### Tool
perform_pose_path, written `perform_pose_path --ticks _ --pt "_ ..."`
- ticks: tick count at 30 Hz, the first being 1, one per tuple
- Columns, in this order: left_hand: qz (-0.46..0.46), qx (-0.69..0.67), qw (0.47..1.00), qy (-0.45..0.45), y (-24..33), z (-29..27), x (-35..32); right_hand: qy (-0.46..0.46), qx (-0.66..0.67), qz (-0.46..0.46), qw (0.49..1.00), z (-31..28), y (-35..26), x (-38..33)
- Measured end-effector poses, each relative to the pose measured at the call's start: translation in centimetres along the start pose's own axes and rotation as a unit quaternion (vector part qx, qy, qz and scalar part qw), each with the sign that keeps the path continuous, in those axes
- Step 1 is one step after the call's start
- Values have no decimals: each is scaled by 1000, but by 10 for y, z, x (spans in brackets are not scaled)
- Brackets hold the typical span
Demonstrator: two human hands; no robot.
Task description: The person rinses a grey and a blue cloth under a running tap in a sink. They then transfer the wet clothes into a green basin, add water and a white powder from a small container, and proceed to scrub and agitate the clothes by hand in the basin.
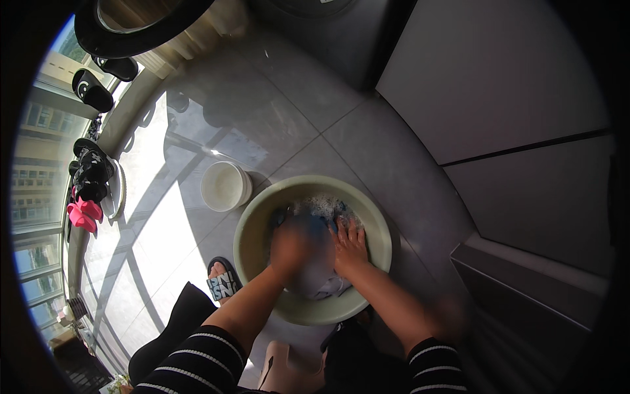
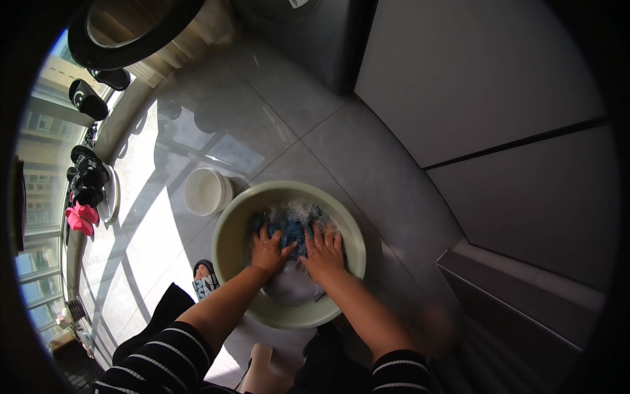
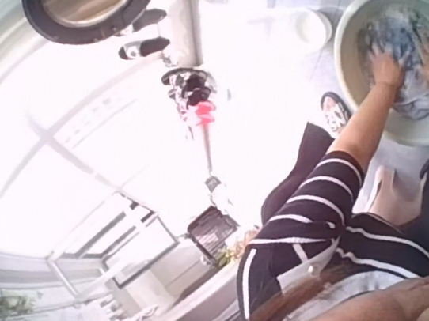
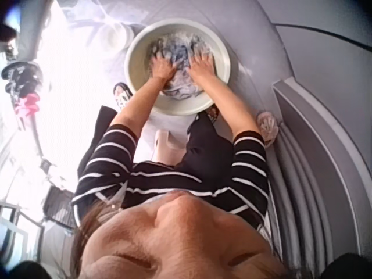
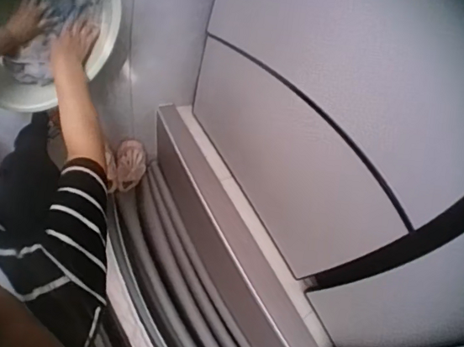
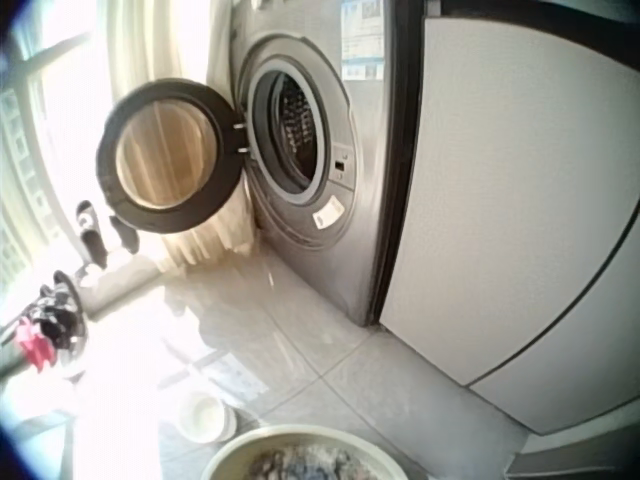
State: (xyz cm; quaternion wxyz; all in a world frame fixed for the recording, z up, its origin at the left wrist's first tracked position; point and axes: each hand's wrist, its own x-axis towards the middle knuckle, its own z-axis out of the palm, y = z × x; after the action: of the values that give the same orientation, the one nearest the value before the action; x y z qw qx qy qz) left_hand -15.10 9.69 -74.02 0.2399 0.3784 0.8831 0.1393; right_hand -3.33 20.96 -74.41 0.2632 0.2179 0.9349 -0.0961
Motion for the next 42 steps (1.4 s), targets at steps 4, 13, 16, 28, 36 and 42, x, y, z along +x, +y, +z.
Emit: perform_pose_path --ticks 4,13,16,28,36,42 --pt "-71 96 993 -9 -26 34 36 -39 60 -36 997 -2 7 44" --pt "0 -204 979 -8 -15 -41 47 124 372 -34 919 -45 16 28" --pt "104 -306 943 79 -21 -56 3 148 464 -85 869 -32 18 -5" --pt "3 44 999 9 -18 6 -47 52 88 -111 989 11 -28 -40" --pt "-96 40 990 -98 -45 33 41 -53 73 -76 993 16 -18 54" --pt "-198 -42 972 -123 -41 -3 33 -36 187 -44 981 -19 -11 31"
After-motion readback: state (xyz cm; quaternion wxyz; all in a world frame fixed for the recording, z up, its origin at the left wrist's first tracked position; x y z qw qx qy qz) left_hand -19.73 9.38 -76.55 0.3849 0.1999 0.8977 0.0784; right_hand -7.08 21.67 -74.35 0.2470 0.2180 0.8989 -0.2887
